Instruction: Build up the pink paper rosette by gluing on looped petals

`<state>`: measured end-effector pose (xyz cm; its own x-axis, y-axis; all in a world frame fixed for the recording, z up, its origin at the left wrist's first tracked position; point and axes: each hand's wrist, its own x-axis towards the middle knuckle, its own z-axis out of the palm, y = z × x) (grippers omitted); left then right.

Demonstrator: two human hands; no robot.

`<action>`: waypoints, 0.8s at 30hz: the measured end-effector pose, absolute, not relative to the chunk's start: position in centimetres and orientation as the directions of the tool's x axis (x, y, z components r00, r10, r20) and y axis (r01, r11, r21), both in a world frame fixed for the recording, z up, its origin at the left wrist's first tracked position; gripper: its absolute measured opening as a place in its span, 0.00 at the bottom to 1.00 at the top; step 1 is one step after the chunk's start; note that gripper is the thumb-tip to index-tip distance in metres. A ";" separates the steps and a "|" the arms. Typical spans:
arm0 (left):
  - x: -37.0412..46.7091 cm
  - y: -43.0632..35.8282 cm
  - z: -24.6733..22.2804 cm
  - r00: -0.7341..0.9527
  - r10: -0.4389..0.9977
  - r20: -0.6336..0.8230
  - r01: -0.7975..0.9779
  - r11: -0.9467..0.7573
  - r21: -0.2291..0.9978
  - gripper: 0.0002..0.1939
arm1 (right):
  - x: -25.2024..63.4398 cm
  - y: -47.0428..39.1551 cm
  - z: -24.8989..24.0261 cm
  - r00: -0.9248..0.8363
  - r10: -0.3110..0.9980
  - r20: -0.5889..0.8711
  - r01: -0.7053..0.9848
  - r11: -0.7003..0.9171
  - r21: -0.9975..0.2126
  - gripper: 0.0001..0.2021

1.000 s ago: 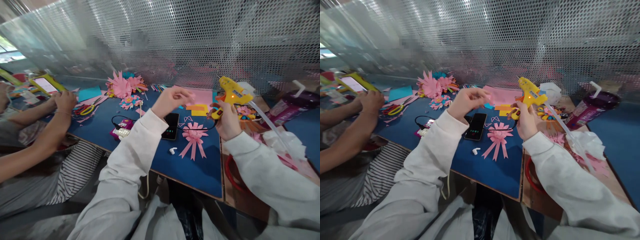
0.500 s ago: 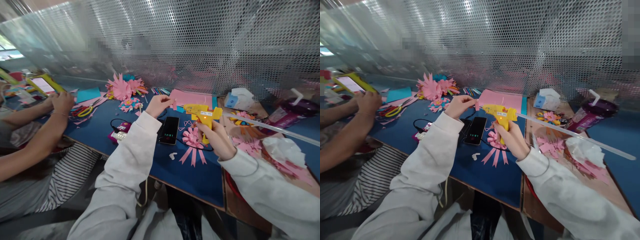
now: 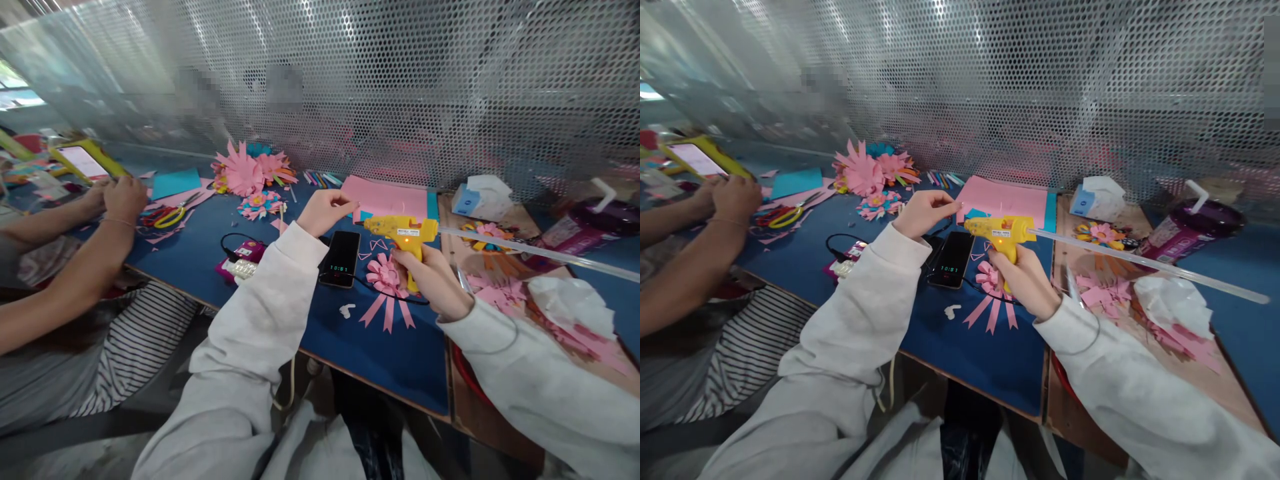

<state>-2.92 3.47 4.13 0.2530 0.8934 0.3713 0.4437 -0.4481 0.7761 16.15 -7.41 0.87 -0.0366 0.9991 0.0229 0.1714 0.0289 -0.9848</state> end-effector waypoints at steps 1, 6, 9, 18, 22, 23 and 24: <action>-2.9 3.5 4.1 0.253 0.893 0.371 0.443 -0.448 0.776 0.09 | 16.1 -7.4 0.9 -0.034 0.999 0.019 0.173 0.025 -0.985 0.16; -2.8 3.4 4.1 0.258 0.894 0.367 0.462 -0.448 0.766 0.10 | 16.1 -7.5 0.9 -0.022 1.000 0.003 0.200 0.007 -0.980 0.16; -2.8 3.3 4.1 0.262 0.894 0.363 0.481 -0.447 0.755 0.10 | 16.1 -7.4 0.9 -0.024 1.000 -0.004 0.199 0.001 -0.980 0.16; -2.8 3.5 4.0 0.261 0.889 0.375 0.488 -0.457 0.744 0.10 | 16.0 -7.4 0.9 -0.035 0.999 -0.007 0.181 -0.001 -0.983 0.16; -2.9 3.5 4.0 0.253 0.886 0.389 0.493 -0.464 0.736 0.10 | 16.0 -7.4 0.9 -0.033 0.999 -0.006 0.171 0.000 -0.985 0.16; -2.9 3.5 4.0 0.250 0.885 0.393 0.492 -0.466 0.735 0.10 | 16.0 -7.5 0.9 -0.031 0.999 -0.007 0.171 -0.002 -0.985 0.16; -2.9 3.5 4.0 0.248 0.884 0.396 0.490 -0.467 0.736 0.10 | 16.0 -7.5 0.9 -0.027 1.000 -0.009 0.174 -0.004 -0.985 0.16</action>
<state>-2.87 3.54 3.99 0.2475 0.8841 0.3963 0.4903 -0.4671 0.7358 16.03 -7.50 0.93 -0.0275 0.9996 -0.0088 0.1738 -0.0039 -0.9848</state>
